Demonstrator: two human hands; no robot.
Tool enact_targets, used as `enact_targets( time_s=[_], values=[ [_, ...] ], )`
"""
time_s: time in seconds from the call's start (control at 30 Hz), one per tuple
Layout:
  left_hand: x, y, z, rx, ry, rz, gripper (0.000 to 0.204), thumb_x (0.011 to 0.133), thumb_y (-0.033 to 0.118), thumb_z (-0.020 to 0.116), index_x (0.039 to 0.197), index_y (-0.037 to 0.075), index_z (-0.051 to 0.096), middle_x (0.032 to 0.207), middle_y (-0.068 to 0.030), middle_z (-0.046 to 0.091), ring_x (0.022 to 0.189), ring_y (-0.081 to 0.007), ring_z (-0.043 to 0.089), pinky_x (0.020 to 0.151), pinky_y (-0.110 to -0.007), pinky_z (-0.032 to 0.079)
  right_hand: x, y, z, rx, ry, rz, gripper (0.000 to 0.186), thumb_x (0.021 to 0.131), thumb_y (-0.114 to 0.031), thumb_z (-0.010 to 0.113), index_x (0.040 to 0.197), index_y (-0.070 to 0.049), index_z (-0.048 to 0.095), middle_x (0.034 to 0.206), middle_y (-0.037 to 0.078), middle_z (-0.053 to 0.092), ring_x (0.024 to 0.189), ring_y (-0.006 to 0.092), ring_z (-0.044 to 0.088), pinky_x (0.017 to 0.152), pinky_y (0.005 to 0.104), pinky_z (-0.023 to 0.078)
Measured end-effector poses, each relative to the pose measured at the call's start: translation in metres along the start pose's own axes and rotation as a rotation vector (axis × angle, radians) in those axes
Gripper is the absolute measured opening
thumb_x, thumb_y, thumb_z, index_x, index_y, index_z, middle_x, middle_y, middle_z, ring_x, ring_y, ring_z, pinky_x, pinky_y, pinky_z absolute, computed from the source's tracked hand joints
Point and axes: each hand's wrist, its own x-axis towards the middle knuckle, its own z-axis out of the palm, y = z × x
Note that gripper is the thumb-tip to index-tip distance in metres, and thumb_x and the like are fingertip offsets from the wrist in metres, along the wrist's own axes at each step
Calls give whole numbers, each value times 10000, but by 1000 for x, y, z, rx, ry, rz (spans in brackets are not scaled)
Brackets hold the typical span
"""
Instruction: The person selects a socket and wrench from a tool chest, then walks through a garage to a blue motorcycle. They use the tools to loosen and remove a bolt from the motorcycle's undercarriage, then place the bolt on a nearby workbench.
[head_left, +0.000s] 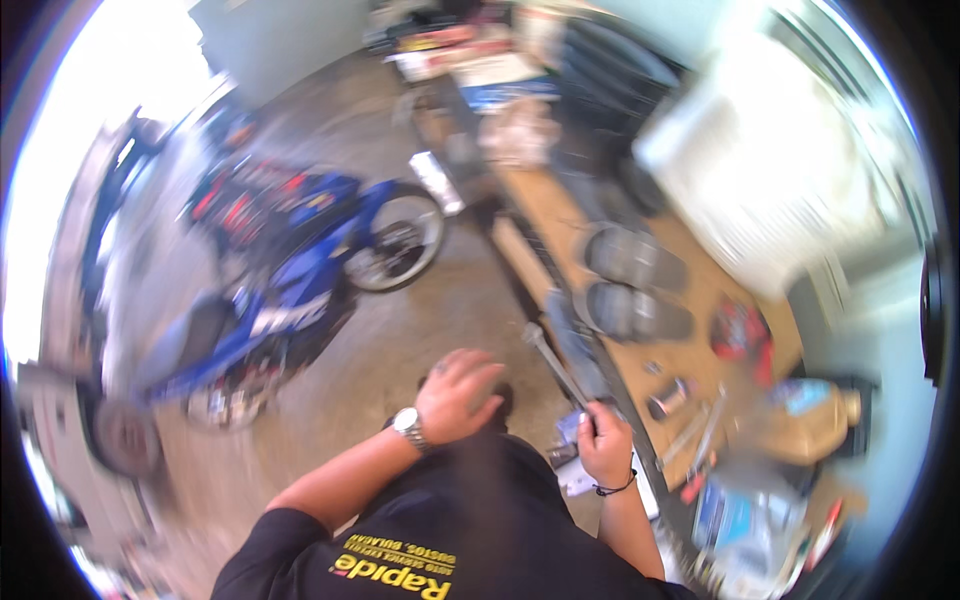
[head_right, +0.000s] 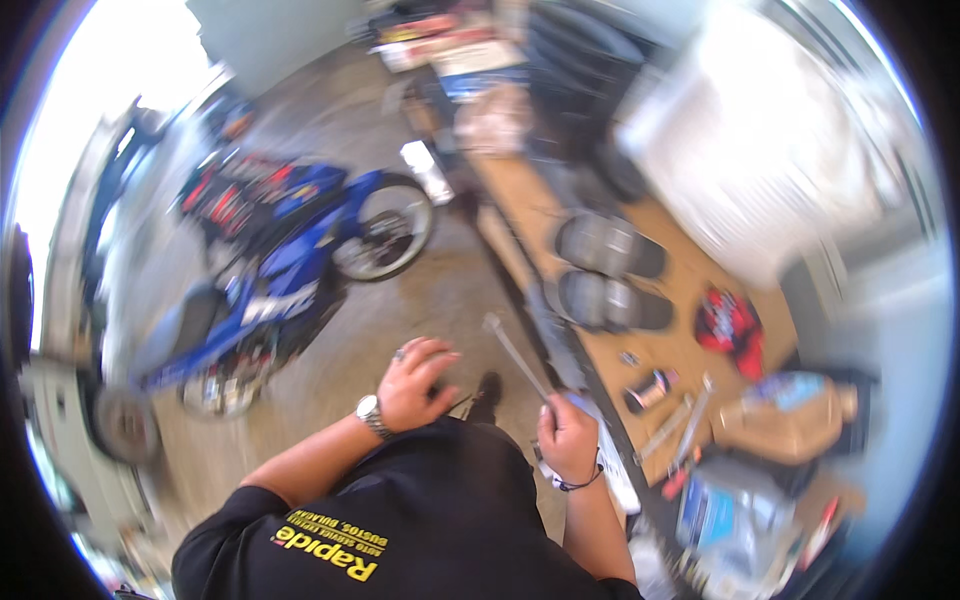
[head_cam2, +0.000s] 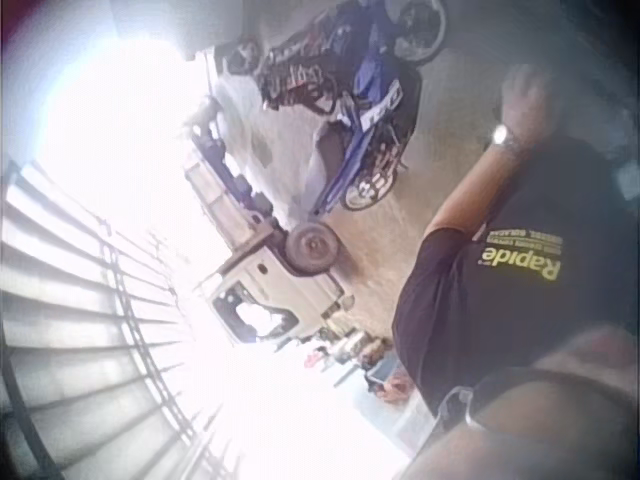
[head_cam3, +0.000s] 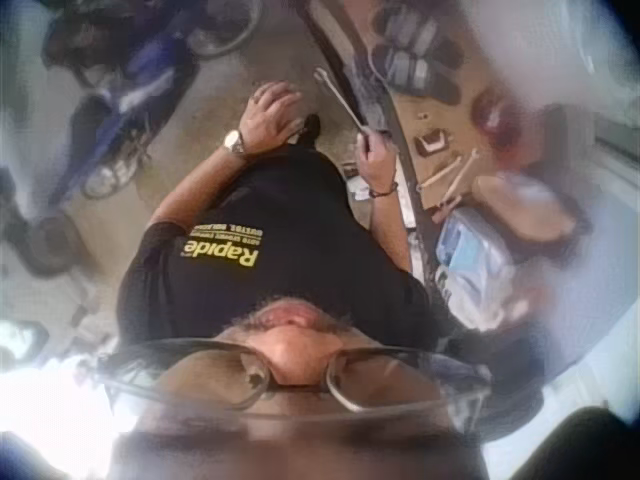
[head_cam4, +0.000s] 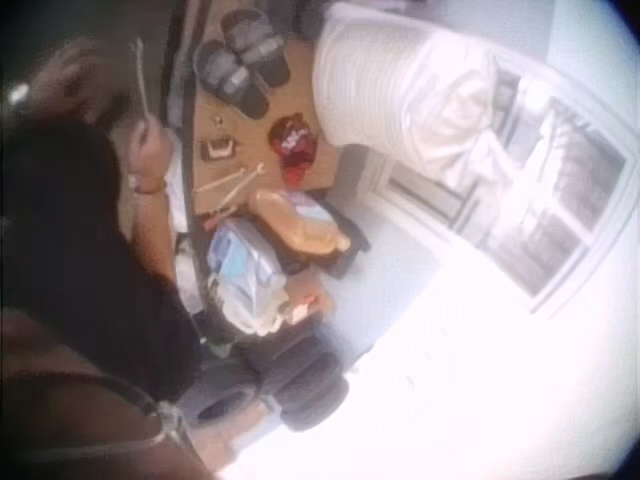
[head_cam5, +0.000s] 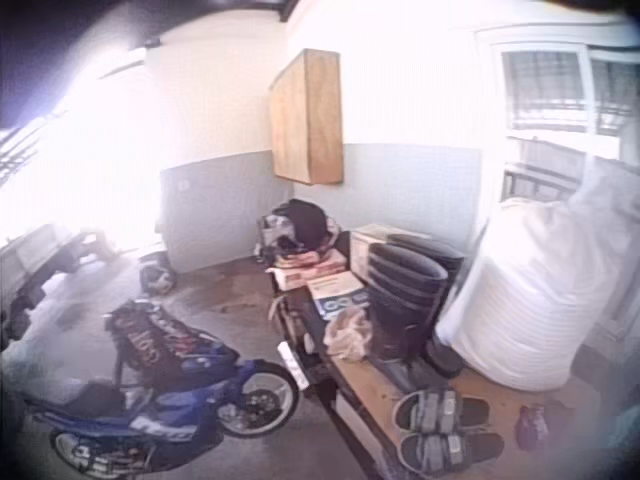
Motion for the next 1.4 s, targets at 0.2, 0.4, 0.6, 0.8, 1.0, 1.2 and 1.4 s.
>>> enact_targets(
  time_s=[0.2,0.4,0.6,0.8,1.0,1.2,1.4],
  values=[
    [-129,-18,-80,217,-347,-332,305,862,310,618,1097,115,617,1056,-120,644,1015,-320,605,865,-442,486,21,-102,129,82,-747,-731,175,815,-144,625,959,-47,644,837,133,669,708,326,645,625,405,517],
    [-336,-19,-99,64,-116,-858,179,915,272,556,991,127,629,868,-109,679,813,-328,644,714,-436,515,-45,-209,253,98,-1361,-877,282,889,-301,608,1034,-60,631,897,144,681,783,339,658,694,410,523],
    [-551,13,-92,-38,494,-1383,236,922,212,544,1117,105,622,814,-129,677,741,-327,649,664,-418,514,-111,-161,445,-241,-1318,-504,436,913,-446,566,1047,-41,654,933,204,680,887,356,659,777,411,512],
    [-703,15,-127,-423,729,-1749,283,914,100,504,1179,92,603,710,-115,654,633,-237,651,608,-372,511,-104,-37,502,-1038,-1205,-119,572,853,-471,577,1111,34,653,1180,239,619,1149,352,573,955,408,459],
    [-739,-106,-218,-416,533,-1638,302,932,113,505,1219,85,594,696,-71,628,657,-170,633,659,-327,514,-122,-47,579,-698,-1066,145,412,874,-377,618,913,29,671,776,148,688,623,244,674,639,368,535],
    [-663,-324,-366,-415,326,-1276,365,909,55,527,1270,93,568,789,-126,645,714,-268,647,683,-348,519,-130,-147,761,-68,-958,841,353,914,-264,578,1140,6,556,744,94,621,526,231,602,460,344,494],
    [-591,-569,-482,23,205,-861,353,830,-39,544,1167,55,592,839,-135,604,725,-307,612,650,-390,507,-99,-197,992,288,-627,1037,311,906,-272,580,1061,-7,531,746,116,621,542,237,624,467,364,522]
  ],
)
